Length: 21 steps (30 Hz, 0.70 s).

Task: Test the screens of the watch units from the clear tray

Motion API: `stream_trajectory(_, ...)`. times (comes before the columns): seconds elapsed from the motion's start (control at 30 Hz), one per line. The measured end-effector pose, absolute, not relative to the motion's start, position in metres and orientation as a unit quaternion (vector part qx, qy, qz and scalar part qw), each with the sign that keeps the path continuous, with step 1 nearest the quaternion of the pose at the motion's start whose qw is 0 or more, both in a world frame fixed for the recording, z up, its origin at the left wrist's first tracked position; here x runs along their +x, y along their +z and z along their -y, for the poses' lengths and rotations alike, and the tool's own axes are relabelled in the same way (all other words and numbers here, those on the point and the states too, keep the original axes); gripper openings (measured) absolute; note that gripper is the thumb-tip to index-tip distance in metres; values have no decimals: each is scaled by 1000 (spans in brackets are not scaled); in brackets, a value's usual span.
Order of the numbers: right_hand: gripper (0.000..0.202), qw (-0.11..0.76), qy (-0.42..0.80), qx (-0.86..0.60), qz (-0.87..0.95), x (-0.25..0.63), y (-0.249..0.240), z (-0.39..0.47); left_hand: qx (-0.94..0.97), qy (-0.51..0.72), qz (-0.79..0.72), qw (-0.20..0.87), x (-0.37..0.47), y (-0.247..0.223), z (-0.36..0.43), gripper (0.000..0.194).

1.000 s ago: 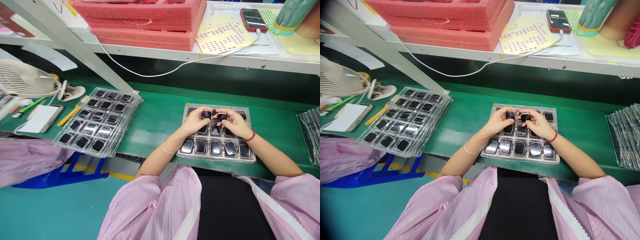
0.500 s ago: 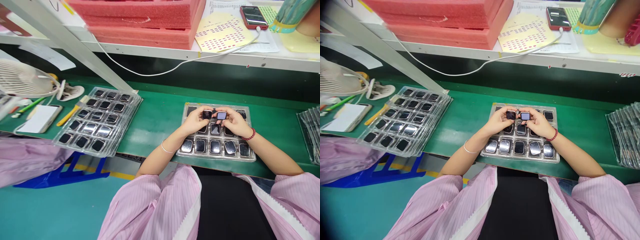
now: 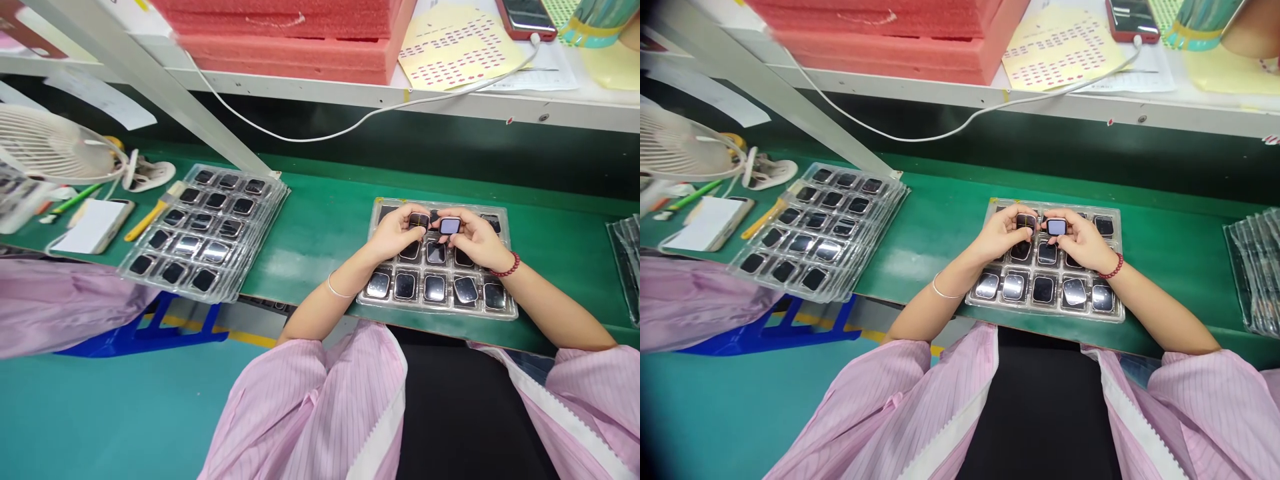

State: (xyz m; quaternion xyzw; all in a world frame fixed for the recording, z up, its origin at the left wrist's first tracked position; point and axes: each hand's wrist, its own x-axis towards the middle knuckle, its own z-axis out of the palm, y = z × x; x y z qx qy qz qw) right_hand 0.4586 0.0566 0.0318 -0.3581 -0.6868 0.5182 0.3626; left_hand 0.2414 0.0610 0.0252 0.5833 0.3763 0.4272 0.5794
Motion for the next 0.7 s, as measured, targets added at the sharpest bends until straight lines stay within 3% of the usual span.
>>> stream_trajectory(0.27,44,368,515,-366,682,458,37,-55,610,435,-367,551,241,24,-60,37)
stream_trajectory(0.43,43,371,515,-363,682,458,38,-56,596,416,-375,576,240,29,-58,29)
stream_trajectory(0.7,45,369,533,-360,671,460,40,-58,592,431,-366,574,240,17,-62,47)
